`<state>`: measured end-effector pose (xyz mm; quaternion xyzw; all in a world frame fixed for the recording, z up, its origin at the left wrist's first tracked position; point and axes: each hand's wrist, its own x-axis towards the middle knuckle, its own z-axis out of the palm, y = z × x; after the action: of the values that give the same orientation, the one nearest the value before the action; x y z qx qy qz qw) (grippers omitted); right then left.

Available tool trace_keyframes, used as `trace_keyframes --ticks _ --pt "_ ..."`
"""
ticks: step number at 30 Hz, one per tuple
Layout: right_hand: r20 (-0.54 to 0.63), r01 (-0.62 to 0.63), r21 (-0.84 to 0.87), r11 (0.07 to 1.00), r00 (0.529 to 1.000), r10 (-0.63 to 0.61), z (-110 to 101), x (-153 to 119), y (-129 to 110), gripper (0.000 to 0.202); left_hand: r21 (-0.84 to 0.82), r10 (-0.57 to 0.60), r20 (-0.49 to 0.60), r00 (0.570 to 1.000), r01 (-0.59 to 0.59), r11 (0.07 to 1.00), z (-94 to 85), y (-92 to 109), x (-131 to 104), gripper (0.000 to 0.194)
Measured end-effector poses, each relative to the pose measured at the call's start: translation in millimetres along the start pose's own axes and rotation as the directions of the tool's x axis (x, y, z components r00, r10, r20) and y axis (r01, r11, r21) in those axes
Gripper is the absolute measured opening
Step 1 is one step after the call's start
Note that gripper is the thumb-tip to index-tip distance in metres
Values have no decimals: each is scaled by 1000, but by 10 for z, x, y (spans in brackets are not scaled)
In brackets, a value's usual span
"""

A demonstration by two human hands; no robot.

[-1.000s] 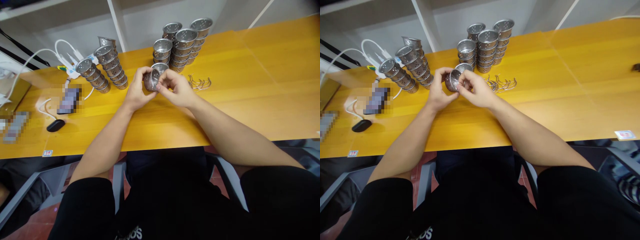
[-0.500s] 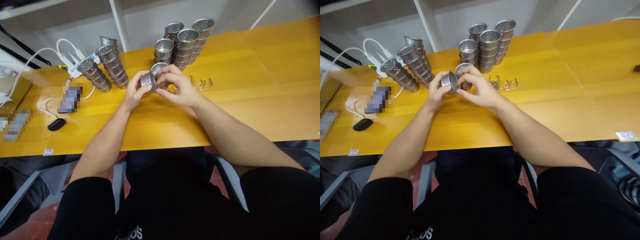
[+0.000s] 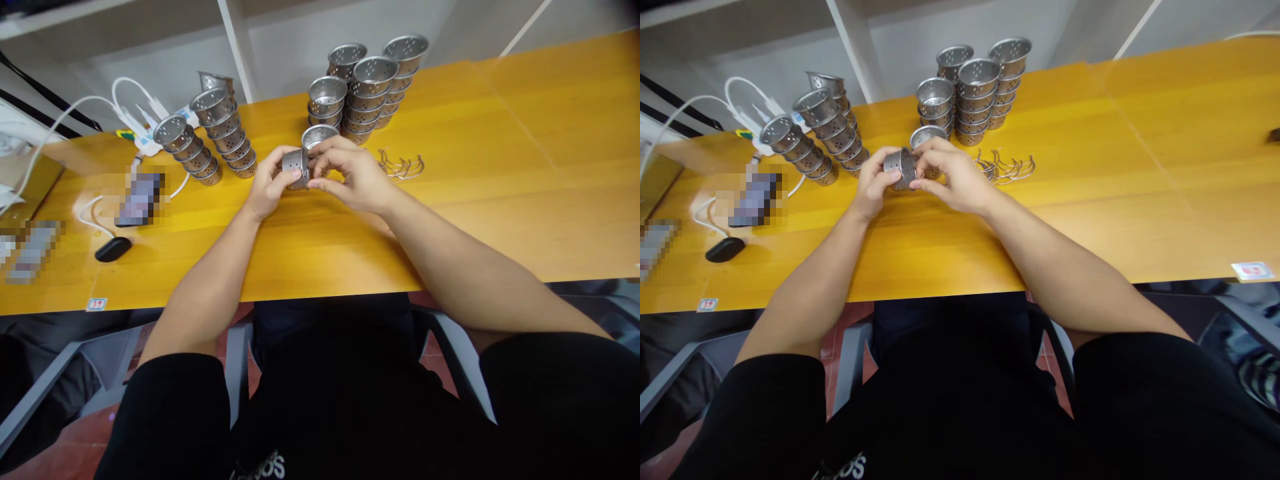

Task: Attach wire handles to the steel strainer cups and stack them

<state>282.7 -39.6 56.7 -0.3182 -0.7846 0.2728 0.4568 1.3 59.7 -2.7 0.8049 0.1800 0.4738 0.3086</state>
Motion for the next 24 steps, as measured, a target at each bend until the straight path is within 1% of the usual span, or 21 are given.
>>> trace_keyframes --ticks 3,6,9,12,14,15,16,18,19,20,22,24 --pt "-12 -35 68 997 999 36 12 -5 7 80 12 -70 5 998 69 998 -13 42 6 90" --pt "-6 -31 119 992 999 32 19 -14 5 78 8 -136 -26 990 137 991 1 -4 -16 92" --pt "-37 -17 109 994 999 21 -21 -9 1 76 -17 -186 -93 978 185 983 10 -155 -65 91" --pt "-164 -26 13 1000 986 28 -177 -2 94 74 -62 -228 -133 965 221 973 -4 -345 -107 90" --pt "-246 -34 -87 996 969 11 -352 -19 262 64 -75 -228 -152 962 219 973 -15 -459 -115 92" --pt "-258 -34 -140 990 966 -3 -450 -38 379 59 -66 -217 -169 961 209 976 -19 -507 -113 93" --pt "-239 -41 -193 980 971 -6 -548 -64 511 56 -46 -200 -191 961 195 980 -21 -549 -108 94" --pt "-189 -53 -278 959 982 0 -719 -131 796 63 14 -151 -247 957 160 987 -24 -614 -98 97" --pt "-158 -60 -299 952 987 12 -784 -168 929 67 44 -129 -269 955 145 988 -25 -638 -94 99" --pt "-116 -58 -286 956 993 26 -833 -203 1046 67 67 -113 -280 953 136 988 -27 -658 -93 101" --pt "-57 -63 -255 965 997 50 -883 -255 1199 66 94 -98 -275 957 128 987 -30 -686 -99 107" --pt "-50 -69 -235 969 997 59 -892 -270 1225 63 115 -89 -258 962 123 986 -34 -703 -113 113"
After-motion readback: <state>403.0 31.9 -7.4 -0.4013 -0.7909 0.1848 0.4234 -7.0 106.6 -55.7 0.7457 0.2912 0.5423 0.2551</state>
